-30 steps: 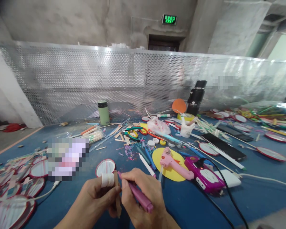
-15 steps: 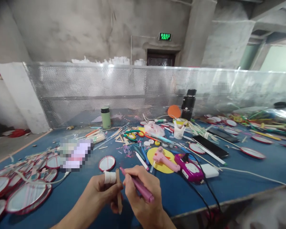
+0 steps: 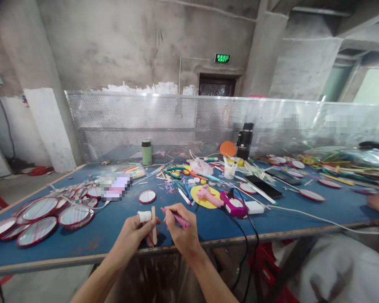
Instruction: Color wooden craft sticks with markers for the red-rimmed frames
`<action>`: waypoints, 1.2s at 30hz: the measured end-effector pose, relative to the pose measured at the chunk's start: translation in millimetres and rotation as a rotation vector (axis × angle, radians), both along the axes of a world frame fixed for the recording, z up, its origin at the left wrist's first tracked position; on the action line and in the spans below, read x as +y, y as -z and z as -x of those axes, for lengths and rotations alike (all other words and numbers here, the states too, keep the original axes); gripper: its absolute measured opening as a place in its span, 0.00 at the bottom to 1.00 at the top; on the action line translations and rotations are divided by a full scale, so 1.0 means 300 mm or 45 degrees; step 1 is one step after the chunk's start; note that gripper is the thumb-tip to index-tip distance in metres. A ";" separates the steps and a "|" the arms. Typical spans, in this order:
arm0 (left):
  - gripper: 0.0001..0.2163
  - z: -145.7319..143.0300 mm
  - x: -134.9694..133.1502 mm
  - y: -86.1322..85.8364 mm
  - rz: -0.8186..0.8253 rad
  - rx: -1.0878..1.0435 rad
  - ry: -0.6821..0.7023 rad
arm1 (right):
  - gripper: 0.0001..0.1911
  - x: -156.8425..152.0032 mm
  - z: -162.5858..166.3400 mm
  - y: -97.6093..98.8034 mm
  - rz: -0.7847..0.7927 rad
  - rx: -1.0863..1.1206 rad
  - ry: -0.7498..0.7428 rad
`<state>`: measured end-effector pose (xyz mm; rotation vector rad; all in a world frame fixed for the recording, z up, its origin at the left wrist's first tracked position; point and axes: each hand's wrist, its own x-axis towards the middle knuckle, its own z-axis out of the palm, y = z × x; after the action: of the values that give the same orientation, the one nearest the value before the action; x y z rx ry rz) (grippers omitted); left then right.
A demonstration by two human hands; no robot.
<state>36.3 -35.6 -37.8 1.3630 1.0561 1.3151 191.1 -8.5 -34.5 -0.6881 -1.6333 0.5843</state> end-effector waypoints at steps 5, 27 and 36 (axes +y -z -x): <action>0.18 0.001 0.010 0.013 -0.025 0.035 -0.023 | 0.10 0.006 0.003 0.013 0.129 0.142 -0.015; 0.22 -0.069 0.031 0.004 -0.020 -0.018 -0.039 | 0.09 0.015 0.027 0.006 0.090 0.321 -0.035; 0.19 -0.025 0.022 0.015 0.022 -0.056 0.128 | 0.10 0.010 0.008 0.028 0.135 0.274 -0.080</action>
<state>43.8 -28.9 -42.4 1.3509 0.9553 1.2536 188.6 -5.7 -42.9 -0.6300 -1.4348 0.7686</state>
